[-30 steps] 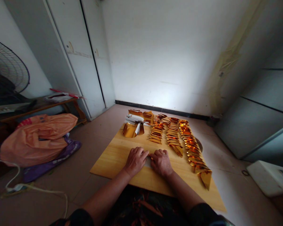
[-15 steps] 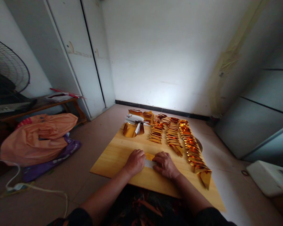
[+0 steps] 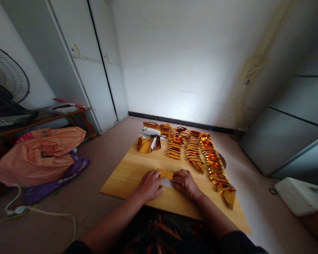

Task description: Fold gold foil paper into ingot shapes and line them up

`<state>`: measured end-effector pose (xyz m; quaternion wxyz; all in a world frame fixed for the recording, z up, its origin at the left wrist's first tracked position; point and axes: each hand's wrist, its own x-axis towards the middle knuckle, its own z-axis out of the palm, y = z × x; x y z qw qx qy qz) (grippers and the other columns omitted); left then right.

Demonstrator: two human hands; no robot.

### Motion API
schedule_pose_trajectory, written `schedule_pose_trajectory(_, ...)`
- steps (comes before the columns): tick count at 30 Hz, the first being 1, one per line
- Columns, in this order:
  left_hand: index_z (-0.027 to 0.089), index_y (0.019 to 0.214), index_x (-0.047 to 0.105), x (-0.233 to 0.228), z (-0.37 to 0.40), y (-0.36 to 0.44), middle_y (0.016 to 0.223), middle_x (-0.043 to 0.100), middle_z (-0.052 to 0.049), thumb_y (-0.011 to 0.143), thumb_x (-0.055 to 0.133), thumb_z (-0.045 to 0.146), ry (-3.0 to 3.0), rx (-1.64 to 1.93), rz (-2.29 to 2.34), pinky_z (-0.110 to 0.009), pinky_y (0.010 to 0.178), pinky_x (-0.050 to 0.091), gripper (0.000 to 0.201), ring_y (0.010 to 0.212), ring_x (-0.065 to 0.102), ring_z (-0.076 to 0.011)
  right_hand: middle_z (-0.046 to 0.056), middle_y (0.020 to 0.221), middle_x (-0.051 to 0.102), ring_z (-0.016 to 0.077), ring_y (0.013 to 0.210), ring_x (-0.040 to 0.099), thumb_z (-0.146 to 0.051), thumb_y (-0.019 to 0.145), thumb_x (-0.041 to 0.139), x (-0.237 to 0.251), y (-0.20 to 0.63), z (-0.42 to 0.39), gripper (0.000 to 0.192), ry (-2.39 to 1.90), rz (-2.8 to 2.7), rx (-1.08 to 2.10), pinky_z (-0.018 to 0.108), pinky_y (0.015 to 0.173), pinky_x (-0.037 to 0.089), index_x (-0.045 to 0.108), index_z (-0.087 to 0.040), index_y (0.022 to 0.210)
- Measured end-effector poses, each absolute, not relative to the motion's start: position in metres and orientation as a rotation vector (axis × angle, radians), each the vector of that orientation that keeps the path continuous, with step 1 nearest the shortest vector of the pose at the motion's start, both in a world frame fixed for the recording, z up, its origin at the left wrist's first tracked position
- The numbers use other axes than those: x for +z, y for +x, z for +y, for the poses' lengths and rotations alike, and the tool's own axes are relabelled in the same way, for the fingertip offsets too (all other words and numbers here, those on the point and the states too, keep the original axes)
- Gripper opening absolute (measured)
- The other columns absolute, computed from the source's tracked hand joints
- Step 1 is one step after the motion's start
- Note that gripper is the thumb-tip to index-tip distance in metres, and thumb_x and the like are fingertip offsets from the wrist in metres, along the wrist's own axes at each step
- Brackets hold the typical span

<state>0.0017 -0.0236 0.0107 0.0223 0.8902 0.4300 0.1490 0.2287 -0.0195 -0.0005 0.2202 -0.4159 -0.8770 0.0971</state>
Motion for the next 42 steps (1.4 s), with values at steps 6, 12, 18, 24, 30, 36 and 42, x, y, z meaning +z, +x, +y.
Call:
schedule_pose_trajectory(6,0.026,0.101,0.067,0.012,-0.022,0.006,0.099,0.060,-0.006,0.079,0.064,0.035,2.806,0.414,1.367,-0.038,0.084,0.042,0.024,0.090,0.055,-0.0224,0.004,0.099,0.065,0.0188,0.093,0.053,-0.034,0.083,0.064,-0.004,0.229,-0.013,0.012,-1.185,-2.374,0.337,0.035,0.085,0.032,0.072,-0.026,0.087)
schedule_pose_trajectory(12,0.024,0.093,0.067,0.012,-0.022,0.012,0.092,0.062,-0.005,0.082,0.062,0.032,2.846,0.448,1.411,-0.042,0.087,0.038,0.015,0.085,0.056,-0.0207,0.004,0.104,0.063,0.0195,0.096,0.053,-0.032,0.075,0.072,-0.006,0.230,-0.014,0.018,-1.203,-2.378,0.358,0.034,0.084,0.034,0.070,-0.025,0.092)
schedule_pose_trajectory(18,0.018,0.084,0.064,0.004,-0.022,0.019,0.090,0.061,-0.005,0.081,0.062,0.028,2.829,0.439,1.371,-0.036,0.085,0.042,0.012,0.090,0.055,-0.0208,0.003,0.095,0.065,0.0191,0.093,0.055,-0.032,0.077,0.070,-0.016,0.226,-0.008,0.007,-1.233,-2.294,0.371,0.034,0.082,0.034,0.072,-0.026,0.081)
schedule_pose_trajectory(24,0.016,0.074,0.061,-0.005,-0.019,0.022,0.084,0.060,-0.004,0.085,0.051,0.014,2.813,0.486,1.360,-0.030,0.079,0.046,0.016,0.084,0.054,-0.0176,0.005,0.103,0.064,0.0214,0.096,0.055,-0.041,0.074,0.071,-0.010,0.234,-0.010,0.023,-1.118,-2.340,0.422,0.037,0.086,0.036,0.071,-0.027,0.092)
schedule_pose_trajectory(30,0.017,0.078,0.062,-0.003,-0.021,0.021,0.085,0.061,-0.005,0.083,0.058,0.021,2.817,0.543,1.367,-0.032,0.081,0.047,0.008,0.087,0.055,-0.0192,0.006,0.105,0.064,0.0220,0.098,0.054,-0.039,0.074,0.072,-0.010,0.239,-0.010,0.026,-1.103,-2.382,0.424,0.038,0.088,0.036,0.071,-0.027,0.097)
schedule_pose_trajectory(36,0.018,0.083,0.062,0.002,-0.026,0.022,0.089,0.062,-0.006,0.080,0.063,0.030,2.828,0.541,1.413,-0.032,0.077,0.048,0.013,0.087,0.057,-0.0201,0.005,0.096,0.065,0.0200,0.092,0.055,-0.037,0.080,0.067,-0.011,0.230,-0.007,0.014,-1.196,-2.311,0.385,0.036,0.084,0.035,0.073,-0.027,0.088)
schedule_pose_trajectory(42,0.018,0.076,0.062,-0.004,-0.027,0.026,0.081,0.062,-0.004,0.087,0.051,0.019,2.851,0.581,1.469,-0.028,0.068,0.047,0.016,0.076,0.058,-0.0165,0.004,0.098,0.065,0.0198,0.093,0.056,-0.043,0.079,0.066,-0.008,0.234,-0.011,0.021,-1.134,-2.294,0.436,0.036,0.087,0.036,0.072,-0.028,0.092)
